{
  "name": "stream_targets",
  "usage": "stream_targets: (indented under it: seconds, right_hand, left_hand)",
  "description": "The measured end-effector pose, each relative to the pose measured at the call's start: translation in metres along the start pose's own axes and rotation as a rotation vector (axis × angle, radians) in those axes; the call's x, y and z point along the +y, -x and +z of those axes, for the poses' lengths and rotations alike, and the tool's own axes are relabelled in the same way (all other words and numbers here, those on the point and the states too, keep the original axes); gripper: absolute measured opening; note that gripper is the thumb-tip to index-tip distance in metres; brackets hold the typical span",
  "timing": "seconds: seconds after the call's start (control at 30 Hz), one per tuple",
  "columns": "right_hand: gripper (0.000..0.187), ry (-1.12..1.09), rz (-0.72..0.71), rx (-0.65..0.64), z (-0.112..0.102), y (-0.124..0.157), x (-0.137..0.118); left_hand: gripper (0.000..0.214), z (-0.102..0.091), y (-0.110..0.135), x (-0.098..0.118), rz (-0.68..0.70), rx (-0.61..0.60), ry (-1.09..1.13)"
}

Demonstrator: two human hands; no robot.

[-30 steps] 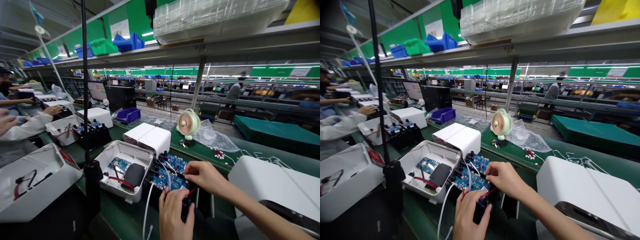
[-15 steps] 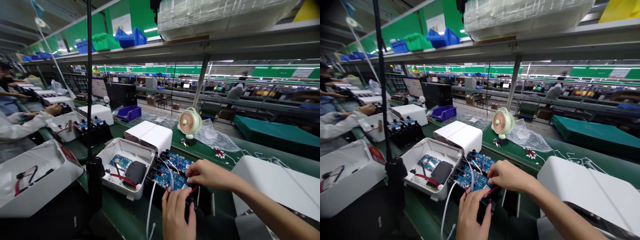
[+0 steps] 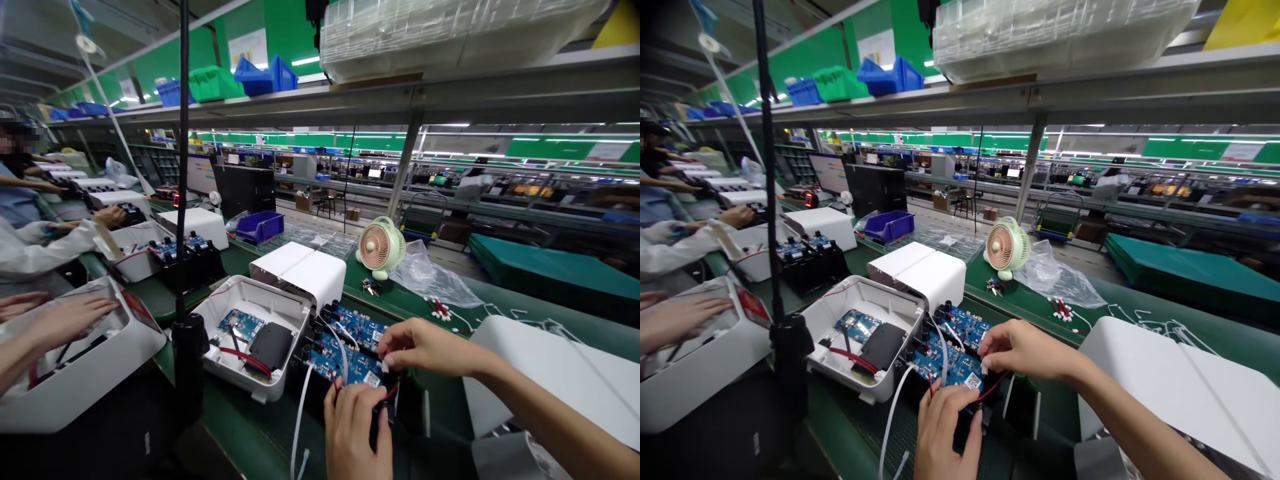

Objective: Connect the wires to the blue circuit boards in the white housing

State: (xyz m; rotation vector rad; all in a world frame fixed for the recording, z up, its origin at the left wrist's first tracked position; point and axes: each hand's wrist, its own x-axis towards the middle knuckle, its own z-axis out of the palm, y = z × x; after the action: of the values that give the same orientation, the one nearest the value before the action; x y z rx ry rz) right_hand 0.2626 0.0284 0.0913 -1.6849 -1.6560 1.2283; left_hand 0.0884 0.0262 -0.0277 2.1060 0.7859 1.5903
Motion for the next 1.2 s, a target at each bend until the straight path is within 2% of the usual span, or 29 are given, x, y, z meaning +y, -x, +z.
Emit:
stream_targets:
  seconds: [0.1, 0.2, 0.33, 0.43, 0.73, 1.03, 1.1, 1.2]
  right_hand:
    - [0.022, -0.145, 0.008, 0.012, 0.000, -0.003, 0.006]
    - [0.017, -0.140, -0.001, 0.138, 0.006, -0.009, 0.014]
    - [0.008, 0.142, 0.017, 0.362, 0.021, -0.008, 0.011]
    - [0.010, 0.329, 0.023, 0.453, 0.030, -0.003, 0.003]
    - [0.014, 0.524, -0.011, 0.516, 0.040, -0.007, -0.003]
    - [0.014, 0.447, -0.008, 0.521, 0.041, -0.003, 0.000]
    - [0.014, 0.479, 0.005, 0.500, 0.038, -0.003, -0.002]
    - [0.016, 0.556, 0.018, 0.390, 0.032, -0.002, -0.010]
  left_hand:
    - [0.022, 0.000, 0.000, 0.000, -0.002, 0.011, 0.006]
    - [0.021, 0.001, 0.000, 0.001, -0.009, 0.016, 0.019]
    - [0.022, 0.000, -0.001, 0.002, -0.019, 0.013, 0.030]
    - [0.021, 0.000, -0.001, 0.002, -0.019, 0.018, 0.022]
    - [0.025, -0.002, -0.001, 0.003, -0.025, 0.005, 0.037]
    - [0.025, -0.002, -0.001, 0.004, -0.062, -0.014, 0.037]
    - [0.026, -0.002, -0.001, 0.003, -0.065, -0.020, 0.045]
    - [0.026, -0.002, 0.000, 0.003, -0.060, -0.018, 0.049]
